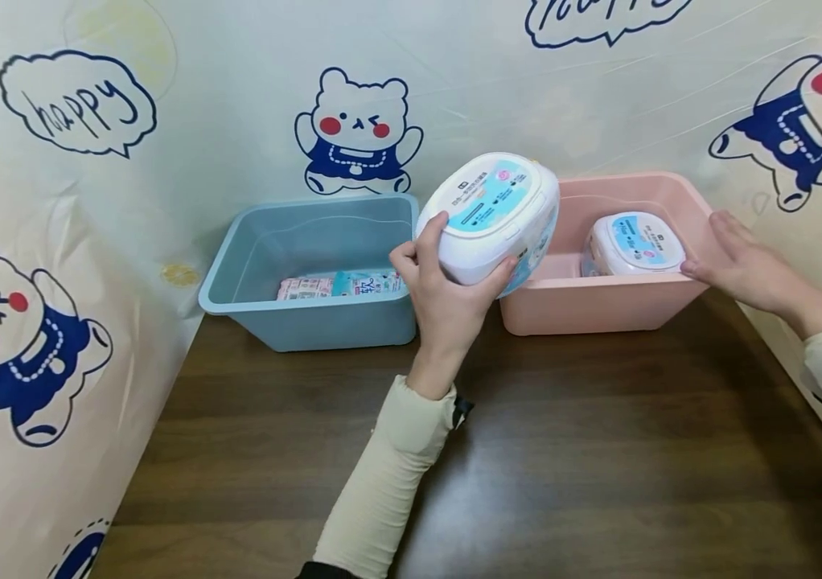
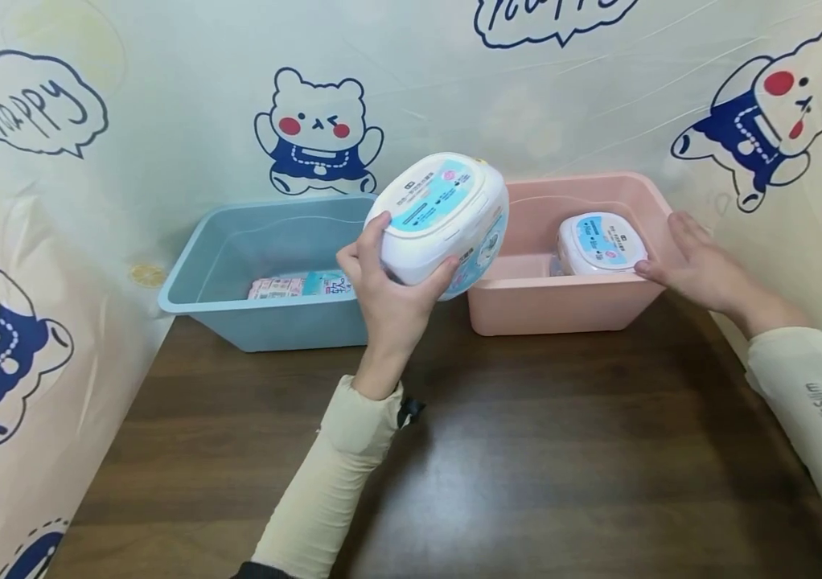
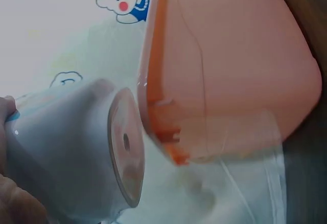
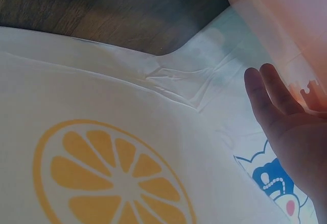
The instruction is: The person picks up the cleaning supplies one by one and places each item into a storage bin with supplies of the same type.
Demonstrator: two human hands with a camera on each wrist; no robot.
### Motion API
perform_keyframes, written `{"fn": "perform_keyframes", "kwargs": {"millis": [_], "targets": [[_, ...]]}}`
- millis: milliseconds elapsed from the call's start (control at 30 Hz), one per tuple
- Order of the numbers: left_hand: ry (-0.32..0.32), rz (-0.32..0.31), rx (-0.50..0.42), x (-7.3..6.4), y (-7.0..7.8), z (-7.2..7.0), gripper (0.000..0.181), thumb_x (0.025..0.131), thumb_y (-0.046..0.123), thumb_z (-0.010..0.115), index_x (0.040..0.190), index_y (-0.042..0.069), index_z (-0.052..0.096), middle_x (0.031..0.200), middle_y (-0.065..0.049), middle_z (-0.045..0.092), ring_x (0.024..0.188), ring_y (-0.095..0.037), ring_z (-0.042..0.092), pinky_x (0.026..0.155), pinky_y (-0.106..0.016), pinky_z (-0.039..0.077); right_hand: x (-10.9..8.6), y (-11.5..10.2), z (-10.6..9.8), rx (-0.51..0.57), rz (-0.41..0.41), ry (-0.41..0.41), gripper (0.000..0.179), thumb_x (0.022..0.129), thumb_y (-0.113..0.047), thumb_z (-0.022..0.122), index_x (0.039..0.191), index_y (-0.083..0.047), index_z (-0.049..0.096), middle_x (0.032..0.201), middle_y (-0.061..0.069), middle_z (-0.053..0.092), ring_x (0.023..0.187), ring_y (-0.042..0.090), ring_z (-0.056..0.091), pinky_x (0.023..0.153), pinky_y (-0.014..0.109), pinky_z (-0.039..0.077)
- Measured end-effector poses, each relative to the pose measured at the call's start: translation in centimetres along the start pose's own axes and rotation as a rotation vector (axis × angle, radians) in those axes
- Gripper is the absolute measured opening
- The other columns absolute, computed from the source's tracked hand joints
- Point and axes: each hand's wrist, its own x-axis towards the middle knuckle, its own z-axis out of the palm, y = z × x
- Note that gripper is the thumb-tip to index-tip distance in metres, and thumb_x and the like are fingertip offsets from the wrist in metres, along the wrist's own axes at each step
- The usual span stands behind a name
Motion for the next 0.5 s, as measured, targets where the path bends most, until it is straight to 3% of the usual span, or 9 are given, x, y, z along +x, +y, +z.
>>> {"fn": "perform_keyframes", "kwargs": {"millis": [333, 500], "targets": [[0.131, -0.077, 0.106, 1.3, 0.6, 5.7, 0.082, 0.068, 0.062, 0.074, 0.138, 0.036, 0.039, 0.122, -0.004, 0.03, 0.116, -0.011, 0.029, 0.081, -0.027, 0.042, 0.0, -0.1, -0.1, -0.011, 0.015, 0.001, 0.093, 0.091, -0.047, 0.056, 0.149, -0.021, -0.012, 0.153, 0.0, -0.021, 0.138, 0.032, -0.02, 0.1, 0.067, -0.004], [0.236, -0.04, 0.125, 1.4, 0.6, 8.6, 0.081, 0.067, 0.059, 0.076, 0.136, 0.033, 0.041, 0.121, -0.007, 0.03, 0.118, -0.015, 0.03, 0.086, -0.026, 0.04, 0.0, 0.0, 0.0, -0.012, 0.028, 0.004, 0.094, 0.091, -0.048, 0.056, 0.149, -0.022, -0.013, 0.153, 0.0, -0.022, 0.138, 0.031, -0.02, 0.1, 0.067, -0.005]]}}
